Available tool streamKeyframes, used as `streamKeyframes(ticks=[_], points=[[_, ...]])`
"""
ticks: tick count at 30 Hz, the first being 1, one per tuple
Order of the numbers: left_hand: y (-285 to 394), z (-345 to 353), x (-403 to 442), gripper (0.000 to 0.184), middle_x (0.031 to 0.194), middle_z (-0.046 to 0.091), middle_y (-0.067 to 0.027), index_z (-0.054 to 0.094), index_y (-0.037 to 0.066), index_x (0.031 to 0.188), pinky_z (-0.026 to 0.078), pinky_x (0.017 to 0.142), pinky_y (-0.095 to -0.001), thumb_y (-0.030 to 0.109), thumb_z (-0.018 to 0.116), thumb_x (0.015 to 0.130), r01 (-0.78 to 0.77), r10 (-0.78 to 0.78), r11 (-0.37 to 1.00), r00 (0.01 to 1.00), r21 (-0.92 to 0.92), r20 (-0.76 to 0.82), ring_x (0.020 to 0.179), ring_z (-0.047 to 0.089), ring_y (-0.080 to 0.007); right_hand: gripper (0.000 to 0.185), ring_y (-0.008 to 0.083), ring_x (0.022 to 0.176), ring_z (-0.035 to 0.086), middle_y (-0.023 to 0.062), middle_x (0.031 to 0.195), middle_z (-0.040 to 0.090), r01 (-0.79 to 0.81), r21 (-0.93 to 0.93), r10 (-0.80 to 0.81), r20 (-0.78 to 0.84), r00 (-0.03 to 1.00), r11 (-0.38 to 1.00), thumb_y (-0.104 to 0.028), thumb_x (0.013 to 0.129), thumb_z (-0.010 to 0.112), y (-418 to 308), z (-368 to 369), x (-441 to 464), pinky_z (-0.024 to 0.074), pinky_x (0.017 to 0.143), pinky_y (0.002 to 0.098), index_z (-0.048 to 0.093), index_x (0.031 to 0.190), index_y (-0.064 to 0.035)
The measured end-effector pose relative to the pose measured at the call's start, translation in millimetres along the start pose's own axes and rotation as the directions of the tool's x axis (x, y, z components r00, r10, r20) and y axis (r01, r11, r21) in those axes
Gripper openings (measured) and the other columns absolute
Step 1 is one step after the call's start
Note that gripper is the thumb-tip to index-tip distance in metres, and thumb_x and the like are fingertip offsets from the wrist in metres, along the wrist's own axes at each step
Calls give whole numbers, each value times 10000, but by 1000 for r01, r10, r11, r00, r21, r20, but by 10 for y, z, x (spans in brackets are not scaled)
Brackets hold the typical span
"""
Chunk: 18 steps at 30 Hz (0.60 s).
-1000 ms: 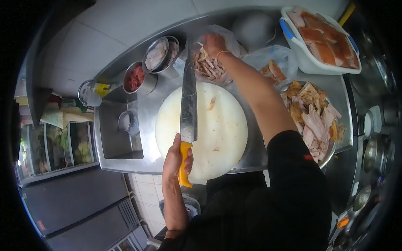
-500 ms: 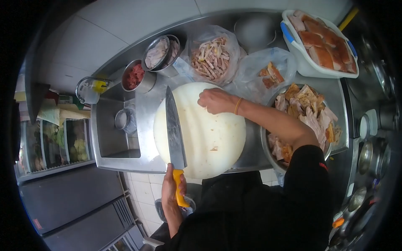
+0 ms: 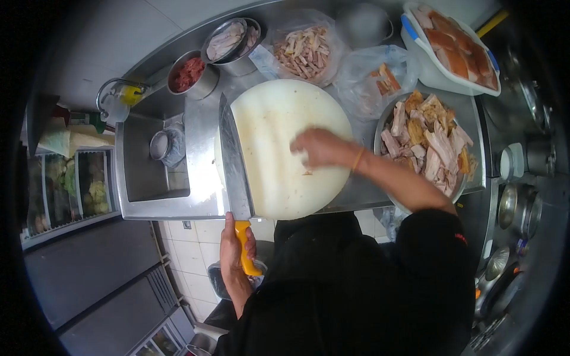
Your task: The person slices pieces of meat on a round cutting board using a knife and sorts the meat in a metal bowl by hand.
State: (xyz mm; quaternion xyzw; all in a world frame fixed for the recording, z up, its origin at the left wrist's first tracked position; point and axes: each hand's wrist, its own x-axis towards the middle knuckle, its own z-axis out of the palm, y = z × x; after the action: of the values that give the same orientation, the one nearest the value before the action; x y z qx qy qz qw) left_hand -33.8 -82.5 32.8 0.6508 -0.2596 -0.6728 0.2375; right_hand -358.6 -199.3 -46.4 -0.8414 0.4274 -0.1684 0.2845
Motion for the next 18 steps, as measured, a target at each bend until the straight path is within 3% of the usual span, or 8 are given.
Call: streamKeyframes(ticks=[2, 5, 11, 13, 14, 15, 18], points=[[-21, -99, -16, 749, 506, 448, -21, 553, 48, 754, 396, 395, -249, 682, 294, 1059, -2, 1, 1000, 1000, 18, 23, 375, 471, -148, 213, 348, 918, 668, 138, 940, 681, -55, -79, 60, 65, 996, 995, -6, 711, 658, -229, 367, -186, 548, 825, 422, 708, 916, -30], [-99, -216, 18, 737, 507, 446, -20, 556, 54, 769, 393, 395, -258, 679, 294, 1060, 32, -32, 999, 999, 19, 23, 376, 465, -149, 60, 404, 784, 622, 176, 760, 583, -48, -44, 44, -96, 994, 998, 22, 673, 586, -332, 529, -240, 515, 720, 486, 569, 718, -13], [-145, -235, 33, 718, 479, 420, -5, 539, 89, 730, 362, 374, -262, 703, 327, 1038, 57, -59, 995, 998, 84, 22, 351, 420, -137, 44, 398, 801, 627, 182, 804, 598, -117, -134, 66, -338, 939, 984, 16, 712, 597, -124, 445, -6, 515, 735, 494, 559, 714, -6], [-103, -206, 26, 686, 484, 417, 0, 538, 106, 747, 355, 388, -259, 701, 352, 1033, 77, -79, 994, 997, 82, 25, 360, 414, -134, 18, 396, 840, 644, 189, 857, 628, -273, -194, 163, -447, 879, 942, 7, 744, 606, 19, 131, 303, 521, 751, 480, 591, 747, -3], [-76, -171, 6, 677, 485, 417, 1, 538, 109, 752, 355, 391, -255, 698, 359, 1033, 71, -73, 993, 997, 97, 21, 361, 414, -133, 50, 399, 876, 657, 197, 893, 647, -274, -183, 124, -575, 809, 944, 4, 760, 611, 151, -61, 462, 530, 787, 485, 637, 802, -2], [-69, -146, -18, 668, 487, 418, 2, 537, 111, 757, 354, 393, -252, 695, 366, 1033, 67, -69, 992, 997, 109, 14, 363, 414, -132, 48, 415, 877, 635, 207, 842, 632, -253, -77, 115, -740, 663, 964, -29, 825, 612, 233, -263, 585, 505, 789, 509, 621, 785, -5], [-47, -96, -1, 643, 501, 433, 0, 543, 111, 796, 347, 394, -243, 687, 385, 1033, 63, -71, 989, 996, 135, 56, 363, 407, -122, 117, 410, 990, 657, 199, 977, 697, -251, 37, 166, -840, 517, 967, -16, 812, 625, 519, -734, 904, 522, 860, 473, 677, 916, -25]])
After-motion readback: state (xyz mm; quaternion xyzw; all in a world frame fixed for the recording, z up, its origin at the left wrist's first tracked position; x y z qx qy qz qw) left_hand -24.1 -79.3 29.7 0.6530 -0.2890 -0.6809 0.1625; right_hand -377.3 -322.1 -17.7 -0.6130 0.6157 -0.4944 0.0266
